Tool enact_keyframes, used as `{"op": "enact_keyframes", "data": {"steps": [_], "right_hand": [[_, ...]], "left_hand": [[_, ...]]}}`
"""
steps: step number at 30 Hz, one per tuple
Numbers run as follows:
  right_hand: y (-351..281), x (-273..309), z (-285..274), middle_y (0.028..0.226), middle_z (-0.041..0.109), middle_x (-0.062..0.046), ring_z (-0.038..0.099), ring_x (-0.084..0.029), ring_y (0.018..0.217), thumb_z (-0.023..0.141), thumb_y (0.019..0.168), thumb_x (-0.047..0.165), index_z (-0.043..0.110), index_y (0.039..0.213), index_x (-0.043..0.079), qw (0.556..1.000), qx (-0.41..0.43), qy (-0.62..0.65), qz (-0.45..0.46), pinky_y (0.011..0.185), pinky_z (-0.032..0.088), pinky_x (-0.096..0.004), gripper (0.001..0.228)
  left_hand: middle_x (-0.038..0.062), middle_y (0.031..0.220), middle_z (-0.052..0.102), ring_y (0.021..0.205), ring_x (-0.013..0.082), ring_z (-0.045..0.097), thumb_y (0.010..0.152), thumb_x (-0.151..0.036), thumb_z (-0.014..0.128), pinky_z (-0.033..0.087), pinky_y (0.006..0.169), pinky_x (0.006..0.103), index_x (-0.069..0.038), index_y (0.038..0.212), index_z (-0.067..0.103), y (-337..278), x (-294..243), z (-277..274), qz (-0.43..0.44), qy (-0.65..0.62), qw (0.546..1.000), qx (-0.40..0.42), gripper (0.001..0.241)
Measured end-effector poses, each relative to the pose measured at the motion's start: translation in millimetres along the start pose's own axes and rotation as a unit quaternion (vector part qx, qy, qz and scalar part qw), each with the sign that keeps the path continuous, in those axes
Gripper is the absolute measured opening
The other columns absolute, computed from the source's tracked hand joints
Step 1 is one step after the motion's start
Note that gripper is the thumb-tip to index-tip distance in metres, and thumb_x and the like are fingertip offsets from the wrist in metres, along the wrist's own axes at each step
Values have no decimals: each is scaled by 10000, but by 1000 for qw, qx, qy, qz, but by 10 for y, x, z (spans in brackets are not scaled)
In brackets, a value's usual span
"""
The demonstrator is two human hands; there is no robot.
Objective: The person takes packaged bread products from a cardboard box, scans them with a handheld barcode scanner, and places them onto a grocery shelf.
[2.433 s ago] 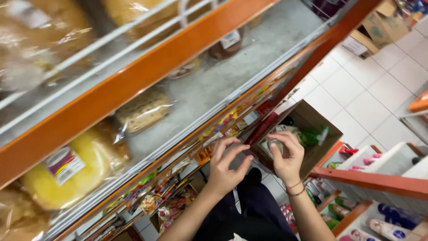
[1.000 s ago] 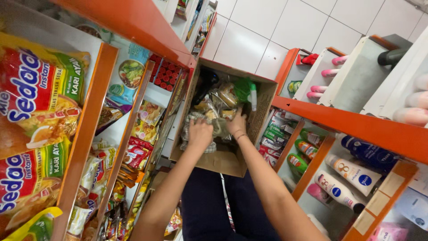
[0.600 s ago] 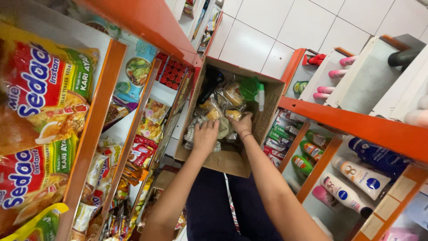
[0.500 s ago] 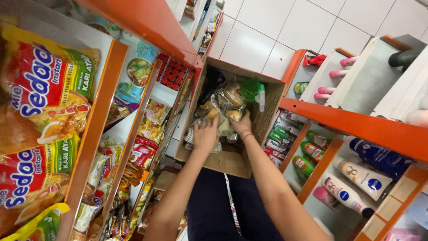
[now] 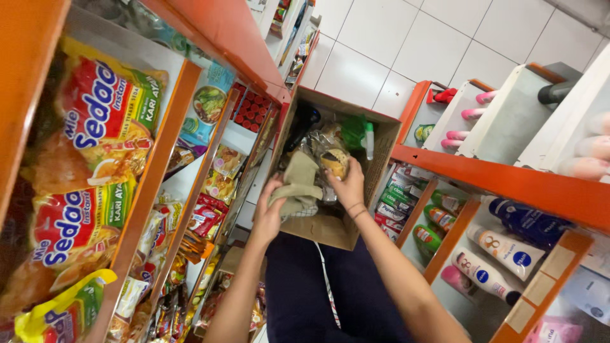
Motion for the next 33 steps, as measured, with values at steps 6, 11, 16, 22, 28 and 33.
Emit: {"op": "enact_keyframes", "data": {"steps": [6,11,16,22,28,33], "right_hand": [[-185,422,-406,1144,738,-154,713,-196,1029,755,929,138,614,1231,-32,975,36,192,102,903,573,-319,373],[-398,586,-586,1253,664,-140,673,-186,1083,533,1058,149,550,1344,-39,880,56,432,190,929,574,-325,343],[-433,1115,-833,1351,634,-138,661,-206,1199,464,1067,247,463,1445,-40,815,86,543,181,1022,547,-347,475],[-554,1471,-1091,1329,628,-118,640,-200,1179,662,994,208,444,1454,-25,795,131,571,157,1027,530,-379,560],[-576,1838,-1395,1325,628,-94,631,-183,1183,758,927,245,437,1476,-3,802,159,566,103,1016,523,-361,683],[-497,1770,-1511,1318,609,-67,603,-155,1180,697,944,168,442,1486,19,829,117,535,111,1033,501,-331,617]], "left_hand": [[206,1504,543,1418,318,494,983,-280,536,344,1173,361,10,1474,458,-389,-151,-398,-96,-50,992,-59,575],[204,1557,452,1462,330,369,1036,-358,438,228,1212,433,-26,1508,429,-502,-789,-398,0,36,998,-59,577],[168,1652,370,1559,316,263,1064,-452,337,49,1236,500,-78,1526,450,-513,-1458,-220,54,127,989,-58,604],[145,1601,488,1549,323,355,1083,-501,357,186,1284,458,-73,1523,495,-641,-2193,-158,124,-57,991,-9,630],[127,1529,571,1476,282,465,1077,-400,368,251,1247,397,-81,1475,556,-711,-2648,-77,137,69,988,10,543],[72,1486,580,1390,229,536,1057,-242,394,375,1169,360,-116,1454,555,-495,-2434,222,46,5,997,59,447]]}}
Point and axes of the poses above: each hand's wrist, its own y-axis towards the middle knuckle, its own z-axis out of the palm, x = y × z, the point moved 10 cm from there along y, towards the middle knuckle
